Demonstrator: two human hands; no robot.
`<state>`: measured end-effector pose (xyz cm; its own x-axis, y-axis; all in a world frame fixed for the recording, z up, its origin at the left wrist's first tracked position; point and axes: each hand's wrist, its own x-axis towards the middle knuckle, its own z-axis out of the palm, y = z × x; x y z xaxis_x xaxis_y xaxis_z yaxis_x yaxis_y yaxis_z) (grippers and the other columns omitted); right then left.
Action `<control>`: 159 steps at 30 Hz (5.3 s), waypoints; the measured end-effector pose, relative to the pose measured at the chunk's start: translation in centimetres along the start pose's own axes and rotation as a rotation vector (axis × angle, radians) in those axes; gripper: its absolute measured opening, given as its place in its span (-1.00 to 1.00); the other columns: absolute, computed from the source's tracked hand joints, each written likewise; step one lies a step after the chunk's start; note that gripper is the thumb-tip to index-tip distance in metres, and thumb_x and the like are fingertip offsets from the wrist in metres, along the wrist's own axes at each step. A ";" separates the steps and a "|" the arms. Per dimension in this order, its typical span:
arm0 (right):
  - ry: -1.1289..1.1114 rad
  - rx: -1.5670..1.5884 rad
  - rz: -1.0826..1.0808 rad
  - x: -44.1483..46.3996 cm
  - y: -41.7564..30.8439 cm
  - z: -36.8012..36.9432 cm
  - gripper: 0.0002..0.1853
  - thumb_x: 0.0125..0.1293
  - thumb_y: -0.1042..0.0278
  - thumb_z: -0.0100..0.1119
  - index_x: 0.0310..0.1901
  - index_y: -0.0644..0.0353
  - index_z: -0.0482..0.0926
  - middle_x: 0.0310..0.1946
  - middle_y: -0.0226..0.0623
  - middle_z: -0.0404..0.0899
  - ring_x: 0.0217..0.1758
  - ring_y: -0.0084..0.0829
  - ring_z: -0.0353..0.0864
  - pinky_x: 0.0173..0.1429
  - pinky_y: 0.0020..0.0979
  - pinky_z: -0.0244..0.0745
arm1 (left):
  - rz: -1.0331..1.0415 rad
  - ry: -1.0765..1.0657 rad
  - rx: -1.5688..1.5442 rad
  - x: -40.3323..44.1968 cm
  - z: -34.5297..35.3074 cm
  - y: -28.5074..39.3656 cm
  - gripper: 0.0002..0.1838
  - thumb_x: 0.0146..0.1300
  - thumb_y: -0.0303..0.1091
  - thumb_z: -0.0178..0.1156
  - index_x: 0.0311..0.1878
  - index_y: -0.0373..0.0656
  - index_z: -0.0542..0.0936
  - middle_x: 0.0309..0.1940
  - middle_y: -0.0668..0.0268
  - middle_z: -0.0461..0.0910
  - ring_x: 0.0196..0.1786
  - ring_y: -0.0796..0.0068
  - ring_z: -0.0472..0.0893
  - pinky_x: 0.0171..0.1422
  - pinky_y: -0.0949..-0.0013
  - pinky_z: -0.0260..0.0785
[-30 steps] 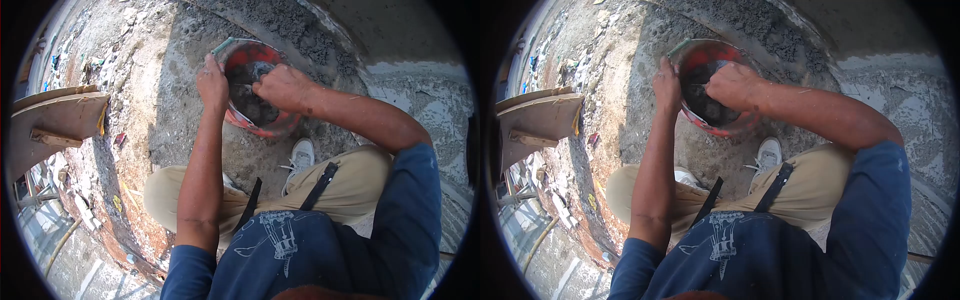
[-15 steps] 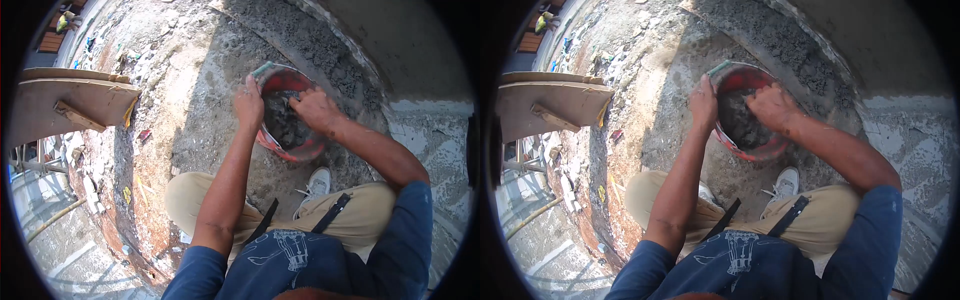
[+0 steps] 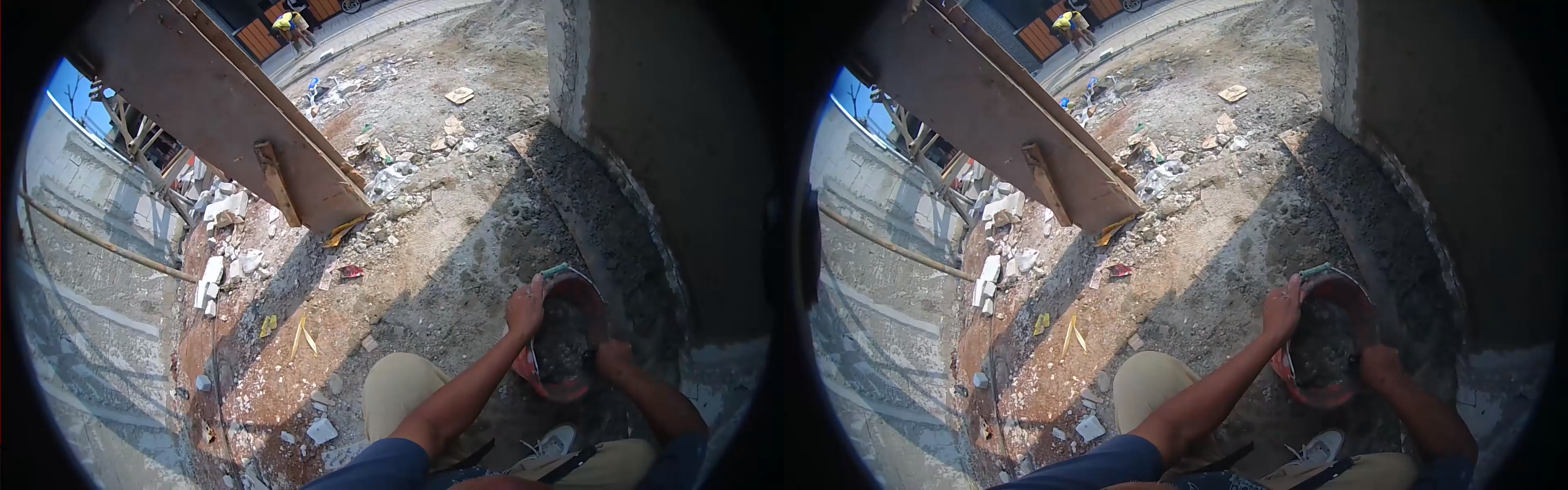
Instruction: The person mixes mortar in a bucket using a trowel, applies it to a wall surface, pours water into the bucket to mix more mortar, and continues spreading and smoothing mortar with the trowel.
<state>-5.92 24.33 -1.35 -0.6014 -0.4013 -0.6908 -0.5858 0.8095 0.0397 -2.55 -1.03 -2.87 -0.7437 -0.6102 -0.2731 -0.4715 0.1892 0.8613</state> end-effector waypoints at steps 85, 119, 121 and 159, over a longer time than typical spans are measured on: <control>0.591 -0.238 -0.382 -6.4 -3.7 -9.8 -0.77 0.22 0.42 0.13 -0.10 0.06 0.66 -0.28 -0.27 0.69 -0.09 -0.27 0.70 0.04 -0.21 0.44 | 0.206 -0.059 -0.058 -0.9 -0.8 -0.3 -0.34 0.57 0.10 -0.09 -0.31 -0.35 0.68 -0.55 0.14 0.56 -0.45 0.24 0.51 -0.22 0.14 0.34; 0.445 -0.183 -0.259 0.4 -5.6 -5.8 -0.74 0.22 0.34 0.23 -0.05 0.12 0.66 -0.25 -0.21 0.72 -0.06 -0.21 0.73 0.07 -0.23 0.52 | 0.345 -0.054 0.006 -1.1 -0.8 0.1 -0.37 0.59 0.04 -0.07 -0.50 -0.30 0.54 -0.62 0.26 0.45 -0.49 0.39 0.38 -0.29 0.20 0.27; 0.396 -0.205 -0.273 0.1 -6.9 -4.9 -0.76 0.21 0.38 0.21 -0.07 0.08 0.65 -0.25 -0.25 0.71 -0.08 -0.23 0.73 0.08 -0.22 0.50 | 0.319 -0.053 0.003 -0.7 -0.8 0.4 -0.36 0.59 0.04 -0.07 -0.50 -0.31 0.56 -0.63 0.24 0.46 -0.50 0.36 0.39 -0.30 0.19 0.28; 0.259 -0.031 -0.083 -5.8 -2.3 -9.6 -0.71 0.20 0.44 0.24 -0.03 0.17 0.70 -0.22 -0.11 0.74 -0.07 -0.08 0.77 0.01 -0.12 0.67 | 0.231 -0.113 -0.052 -1.1 -0.7 -0.6 -0.43 0.56 0.04 -0.03 -0.27 -0.29 0.71 -0.55 0.15 0.58 -0.45 0.23 0.54 -0.25 0.17 0.36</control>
<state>-6.36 20.71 9.48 -0.6668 -0.5654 -0.4855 -0.6532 0.7570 0.0156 -1.16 -1.01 -2.78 -0.8783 -0.4651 -0.1107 -0.2608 0.2720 0.9263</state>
